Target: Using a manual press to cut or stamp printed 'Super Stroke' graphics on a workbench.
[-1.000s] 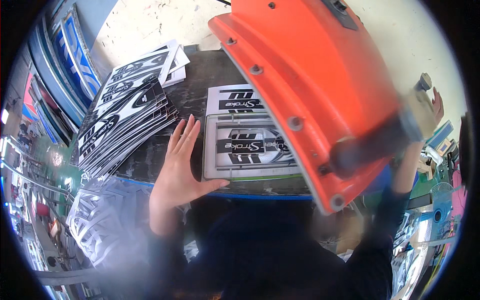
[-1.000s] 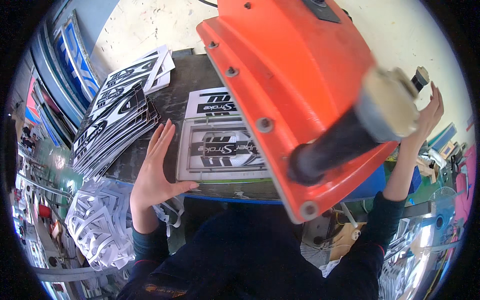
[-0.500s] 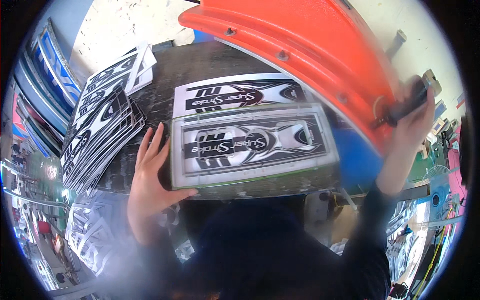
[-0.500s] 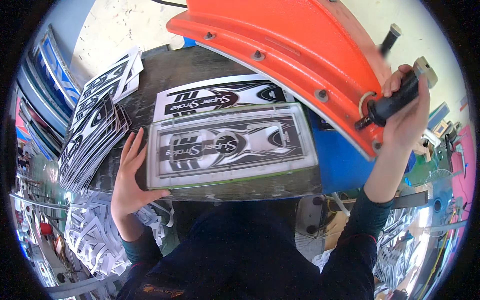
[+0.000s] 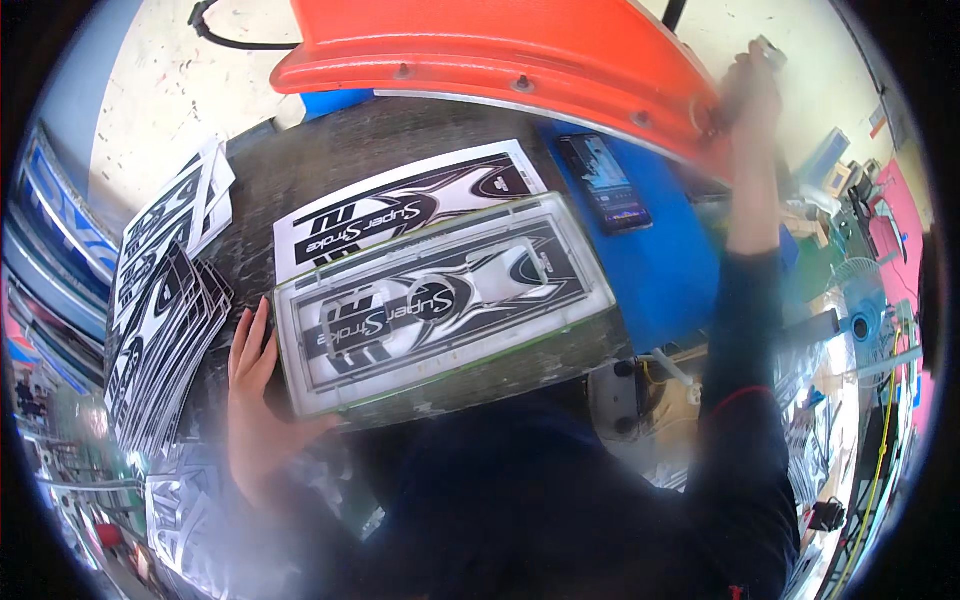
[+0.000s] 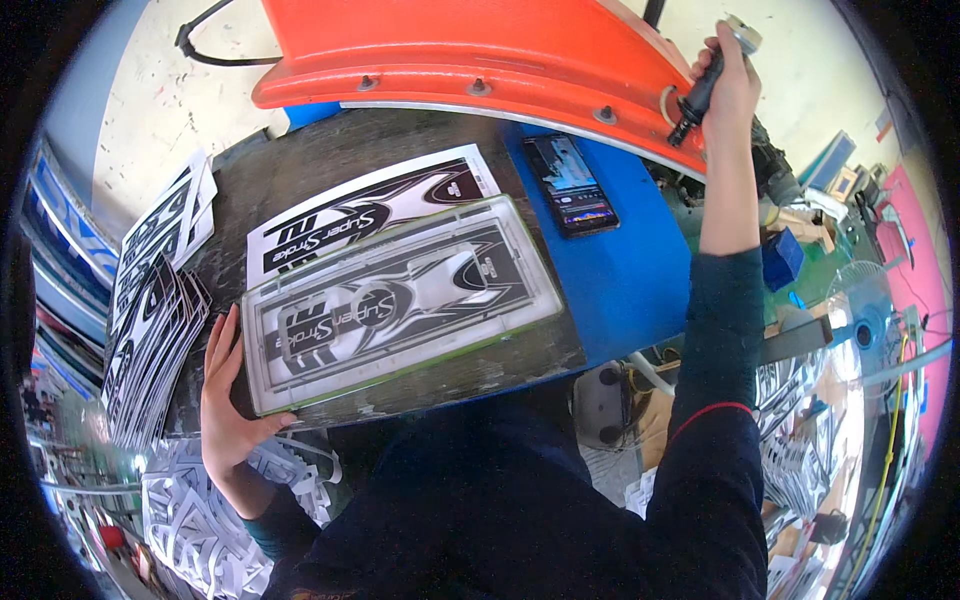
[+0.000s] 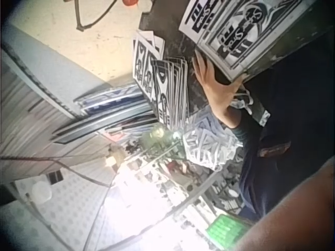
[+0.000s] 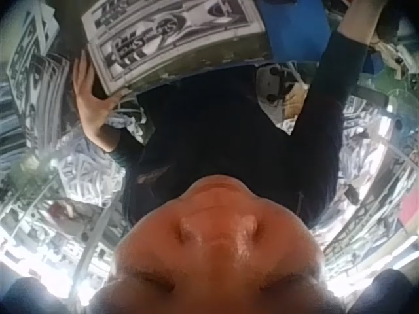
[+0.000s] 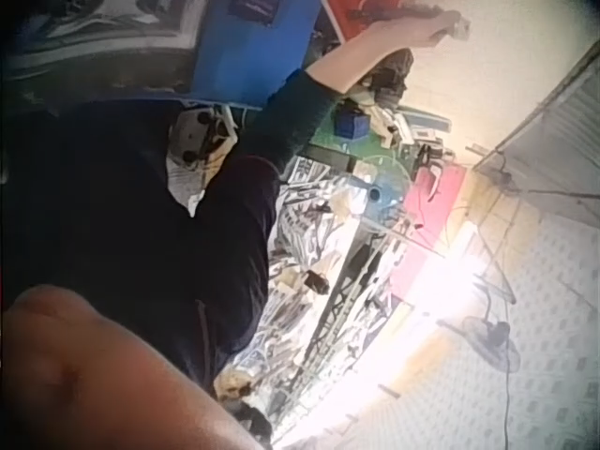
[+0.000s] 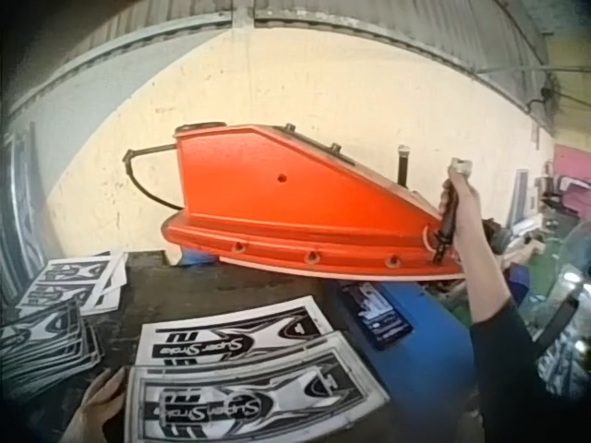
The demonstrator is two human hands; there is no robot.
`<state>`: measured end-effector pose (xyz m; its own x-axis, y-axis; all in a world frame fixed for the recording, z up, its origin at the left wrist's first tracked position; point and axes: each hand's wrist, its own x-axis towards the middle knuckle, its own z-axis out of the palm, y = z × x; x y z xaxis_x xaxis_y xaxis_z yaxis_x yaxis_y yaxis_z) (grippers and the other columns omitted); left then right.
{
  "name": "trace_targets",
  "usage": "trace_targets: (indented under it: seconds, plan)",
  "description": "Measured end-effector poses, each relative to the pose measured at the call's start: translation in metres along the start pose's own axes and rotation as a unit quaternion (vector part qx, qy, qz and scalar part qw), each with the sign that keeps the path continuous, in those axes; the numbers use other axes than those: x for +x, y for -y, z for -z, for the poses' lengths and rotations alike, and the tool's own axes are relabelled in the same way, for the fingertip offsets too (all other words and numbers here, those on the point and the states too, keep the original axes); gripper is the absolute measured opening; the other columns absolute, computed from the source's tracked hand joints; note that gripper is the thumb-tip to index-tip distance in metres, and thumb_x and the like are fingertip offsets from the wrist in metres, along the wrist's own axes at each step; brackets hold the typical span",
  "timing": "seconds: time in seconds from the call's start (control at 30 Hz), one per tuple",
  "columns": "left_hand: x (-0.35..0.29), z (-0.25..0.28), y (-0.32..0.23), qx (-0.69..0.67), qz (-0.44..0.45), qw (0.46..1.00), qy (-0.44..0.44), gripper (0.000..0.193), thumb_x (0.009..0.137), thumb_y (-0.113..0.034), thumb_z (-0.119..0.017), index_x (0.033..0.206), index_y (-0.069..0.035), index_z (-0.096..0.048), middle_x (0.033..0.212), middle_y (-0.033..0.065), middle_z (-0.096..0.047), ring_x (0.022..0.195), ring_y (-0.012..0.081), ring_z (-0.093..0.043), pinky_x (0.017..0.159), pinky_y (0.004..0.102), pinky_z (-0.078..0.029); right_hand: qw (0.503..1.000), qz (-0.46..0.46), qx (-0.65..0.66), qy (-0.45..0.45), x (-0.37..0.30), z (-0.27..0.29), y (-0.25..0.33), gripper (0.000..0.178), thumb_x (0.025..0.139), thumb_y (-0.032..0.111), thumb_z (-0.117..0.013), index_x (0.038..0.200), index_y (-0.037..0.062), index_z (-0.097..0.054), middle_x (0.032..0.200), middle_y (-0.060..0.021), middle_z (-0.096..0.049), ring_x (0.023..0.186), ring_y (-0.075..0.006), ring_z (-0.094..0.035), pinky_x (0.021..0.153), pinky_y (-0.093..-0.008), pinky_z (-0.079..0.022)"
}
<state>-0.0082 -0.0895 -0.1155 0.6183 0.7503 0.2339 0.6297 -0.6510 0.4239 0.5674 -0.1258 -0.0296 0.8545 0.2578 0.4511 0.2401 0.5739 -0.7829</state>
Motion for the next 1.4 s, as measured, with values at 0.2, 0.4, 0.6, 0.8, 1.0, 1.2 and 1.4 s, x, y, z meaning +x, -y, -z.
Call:
trace_targets:
  seconds: [0.2,0.4,0.6,0.8,1.0,1.2,1.4]
  plan:
    - [0.001,0.001,0.003,-0.001,0.001,1.0,0.015,0.104,0.05,-0.052,-0.081,0.134,0.001,-0.051,0.149,0.0191,-0.037,0.142,0.0383,-0.025,0.113,0.047,-0.021,0.991,0.08,-0.087,0.062,0.027,0.016,-0.019,0.034,0.086,0.03,-0.069,0.095,-0.0011,-0.058,0.073,-0.0067,-0.058,0.066,-0.0151,-0.058,0.06,-0.0288,-0.048]
    - [-0.003,0.005,0.005,-0.031,0.004,0.999,-0.007,0.099,0.046,-0.03,-0.085,0.134,0.0,-0.051,0.148,0.016,-0.039,0.14,0.0365,-0.029,0.113,0.0459,-0.024,0.879,0.225,-0.366,0.207,-0.152,-0.001,0.015,0.076,0.081,0.03,-0.072,0.139,-0.0046,-0.036,0.13,-0.0207,-0.052,0.124,-0.0303,-0.05,0.103,-0.0392,-0.039]
    - [-0.002,0.01,0.01,-0.139,-0.021,0.989,-0.051,0.102,0.044,-0.017,-0.087,0.136,0.004,-0.047,0.147,0.0176,-0.041,0.141,0.0357,-0.028,0.113,0.0463,-0.025,0.742,0.182,-0.311,0.565,-0.264,-0.019,0.046,0.057,0.068,0.026,-0.083,0.116,0.0045,-0.06,0.116,-0.0136,-0.063,0.115,-0.0333,-0.057,0.107,-0.0493,-0.035]
    - [0.001,0.017,0.009,-0.185,-0.075,0.977,-0.074,0.098,0.052,-0.022,-0.087,0.135,0.008,-0.045,0.139,0.0221,-0.049,0.137,0.0389,-0.034,0.113,0.0489,-0.022,0.747,0.205,-0.3,0.556,-0.273,-0.029,0.038,0.059,0.061,0.031,-0.088,0.107,0.0035,-0.063,0.101,-0.0152,-0.066,0.096,-0.0318,-0.064,0.103,-0.0484,-0.04]
    - [0.019,0.03,0.007,-0.376,-0.117,0.917,-0.066,0.108,0.055,-0.033,-0.088,0.141,0.006,-0.036,0.145,0.0209,-0.041,0.14,0.0319,-0.031,0.113,0.046,-0.02,0.782,0.178,-0.288,0.523,-0.267,-0.019,0.031,0.056,0.06,0.026,-0.088,0.102,-0.0014,-0.063,0.095,-0.0156,-0.065,0.089,-0.028,-0.064,0.099,-0.0428,-0.043]
    - [0.042,0.013,0.011,-0.148,-0.014,0.989,-0.013,0.045,0.073,-0.021,-0.078,0.112,-0.004,-0.062,0.101,0.0129,-0.062,0.092,0.0222,-0.057,0.078,0.0329,-0.046,0.869,0.025,-0.198,0.453,-0.264,-0.008,0.026,0.056,0.071,0.028,-0.079,0.11,-0.0059,-0.058,0.1,-0.0124,-0.063,0.094,-0.0197,-0.06,0.091,-0.033,-0.044]
    - [0.052,0.004,0.002,-0.105,-0.006,0.994,0.026,0.033,0.073,-0.013,-0.077,0.101,-0.002,-0.065,0.089,0.0069,-0.059,0.082,0.018,-0.055,0.077,0.0293,-0.045,0.904,-0.025,-0.085,0.419,-0.253,0.0,0.019,0.068,0.08,0.049,-0.072,0.113,-0.0087,-0.056,0.104,-0.0135,-0.062,0.097,-0.021,-0.058,0.089,-0.0337,-0.044]
